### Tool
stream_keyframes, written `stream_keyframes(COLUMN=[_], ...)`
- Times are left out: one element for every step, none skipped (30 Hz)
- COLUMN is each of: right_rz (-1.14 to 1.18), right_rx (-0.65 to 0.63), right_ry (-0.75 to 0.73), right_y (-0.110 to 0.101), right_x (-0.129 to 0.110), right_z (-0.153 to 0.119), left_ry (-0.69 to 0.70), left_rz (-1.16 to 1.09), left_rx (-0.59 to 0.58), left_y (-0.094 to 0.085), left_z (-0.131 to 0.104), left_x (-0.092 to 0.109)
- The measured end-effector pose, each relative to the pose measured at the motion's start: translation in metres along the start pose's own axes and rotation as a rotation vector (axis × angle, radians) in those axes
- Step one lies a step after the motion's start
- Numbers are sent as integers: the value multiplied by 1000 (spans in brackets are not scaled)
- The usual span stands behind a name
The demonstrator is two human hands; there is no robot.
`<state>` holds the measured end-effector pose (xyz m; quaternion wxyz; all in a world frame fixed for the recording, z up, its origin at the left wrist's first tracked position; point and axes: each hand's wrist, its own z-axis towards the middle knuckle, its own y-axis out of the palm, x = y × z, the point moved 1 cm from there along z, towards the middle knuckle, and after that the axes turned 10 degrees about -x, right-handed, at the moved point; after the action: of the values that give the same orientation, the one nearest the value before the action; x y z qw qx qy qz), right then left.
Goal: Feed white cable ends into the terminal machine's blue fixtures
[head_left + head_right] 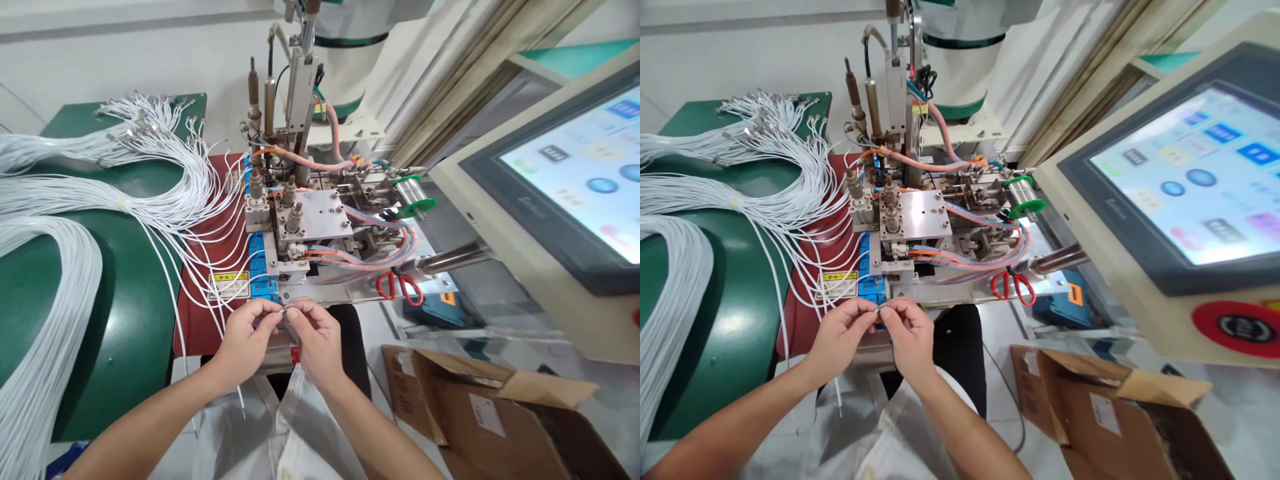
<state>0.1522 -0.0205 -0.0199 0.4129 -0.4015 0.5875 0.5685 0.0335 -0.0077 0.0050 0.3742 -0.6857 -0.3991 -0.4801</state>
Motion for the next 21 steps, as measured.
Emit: stream_keyframes(right_rz=[28, 44, 49, 43, 24, -11, -64, -131, -207, -279, -338, -374, -386, -378, -358, -336, -322, -320, -333, -360, -400], right_rx=[8, 15, 19, 22, 22, 19, 17, 16, 15, 15, 16, 13, 1, -18, -39, -59, -71, -69, -53, -27, -1], right_ry=[0, 0, -3, -10, -21, -38, -65, -101, -145, -187, -222, -242, -244, -232, -216, -198, -184, -176, -178, -190, -211], right_y=[1, 3, 3, 3, 3, 3, 2, 2, 1, 0, -1, -2, -3, -4, -4, -5, -4, -4, -4, -3, -2], right_x=[2, 3, 4, 4, 4, 4, 3, 3, 1, 0, -1, -1, -2, -2, -2, -2, -2, -2, -2, -2, -2], right_z=[0, 1, 1, 1, 1, 2, 2, 2, 2, 2, 3, 3, 4, 5, 6, 7, 7, 7, 7, 6, 6], left_ry=[3, 6, 7, 7, 4, 2, 0, -3, -7, -11, -17, -24, -29, -33, -34, -34, -34, -36, -38, -40, -41], left_rz=[-22, -41, -57, -70, -80, -89, -96, -102, -108, -112, -114, -114, -114, -115, -117, -120, -126, -134, -146, -158, -169], left_rx=[2, 5, 6, 5, 3, 0, -3, -7, -12, -18, -27, -41, -60, -80, -99, -114, -121, -116, -101, -82, -60], left_y=[0, 0, 1, 1, 1, 1, 1, 1, 0, 0, -1, -2, -3, -4, -5, -6, -6, -6, -6, -5, -4], left_z=[0, 0, 0, 0, 0, 0, 0, 0, 0, 0, 1, 1, 2, 2, 2, 3, 3, 3, 3, 3, 3], left_x=[0, 0, 0, 0, 0, 0, 0, 0, 1, 2, 3, 4, 5, 6, 6, 6, 6, 5, 5, 4, 3])
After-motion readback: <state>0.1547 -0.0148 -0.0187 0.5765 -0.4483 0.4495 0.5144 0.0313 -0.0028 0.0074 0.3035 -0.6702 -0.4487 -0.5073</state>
